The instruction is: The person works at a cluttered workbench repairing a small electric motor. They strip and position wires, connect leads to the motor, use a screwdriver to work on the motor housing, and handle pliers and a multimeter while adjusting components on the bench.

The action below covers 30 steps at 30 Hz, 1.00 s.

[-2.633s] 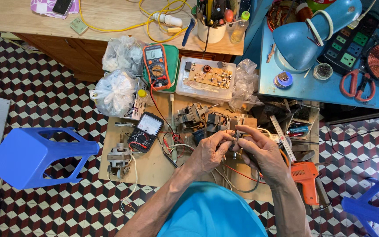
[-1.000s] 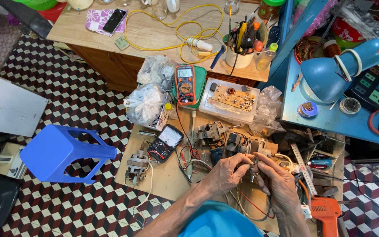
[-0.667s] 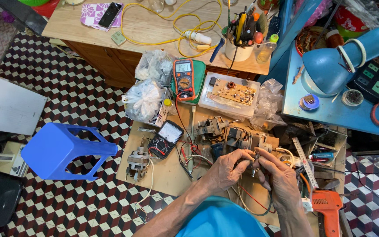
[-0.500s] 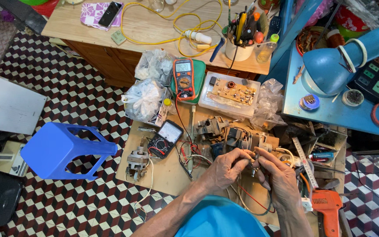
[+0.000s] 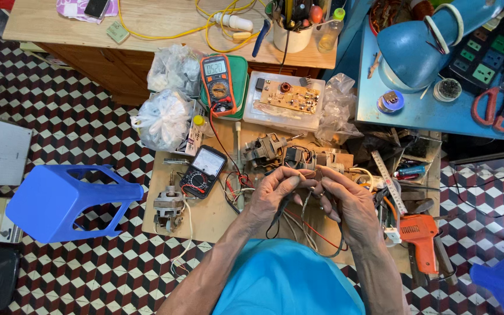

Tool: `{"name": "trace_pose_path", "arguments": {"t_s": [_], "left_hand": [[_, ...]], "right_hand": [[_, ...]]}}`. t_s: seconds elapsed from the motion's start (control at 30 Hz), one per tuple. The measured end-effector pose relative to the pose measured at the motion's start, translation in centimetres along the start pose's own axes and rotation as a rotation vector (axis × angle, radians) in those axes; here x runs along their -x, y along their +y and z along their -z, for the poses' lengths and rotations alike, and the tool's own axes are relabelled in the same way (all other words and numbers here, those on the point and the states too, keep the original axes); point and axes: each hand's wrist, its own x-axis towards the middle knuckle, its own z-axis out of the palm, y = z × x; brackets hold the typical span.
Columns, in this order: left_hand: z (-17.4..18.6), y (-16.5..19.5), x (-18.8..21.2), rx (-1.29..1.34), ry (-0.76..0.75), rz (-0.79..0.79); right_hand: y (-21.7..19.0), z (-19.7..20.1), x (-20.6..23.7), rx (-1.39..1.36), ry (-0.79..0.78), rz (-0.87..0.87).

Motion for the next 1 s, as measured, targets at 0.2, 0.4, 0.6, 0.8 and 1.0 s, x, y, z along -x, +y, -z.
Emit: {"name": "trace_pose_path", "arguments": {"t_s": [0.2,0.4,0.6,0.8,1.0], "left_hand": [[0.4,0.7,0.2,0.142,-0.02,0.014],[0.8,0.7,0.2,0.113,0.011,0.034],[1.0,0.3,0.2,0.121,0.03,0.046],[1.4,-0.5,0.0,0.19,0.042,0.027],[1.2,-0.6,0.4,0.3,0.085,0.056]], "right_hand": [[-0.4,-0.5,0.5,-0.016,-0.052,0.0],[-0.8,0.0,0.2,0.036,-0.024,0.031],[-0.7,0.6,-0.3,-0.016,-0.032,0.049],[-0.6,0.9,-0.5,-0.065,-0.034,0.082],[-0.3,1.4,-0.8,-0.108,0.024,0.065]]}}
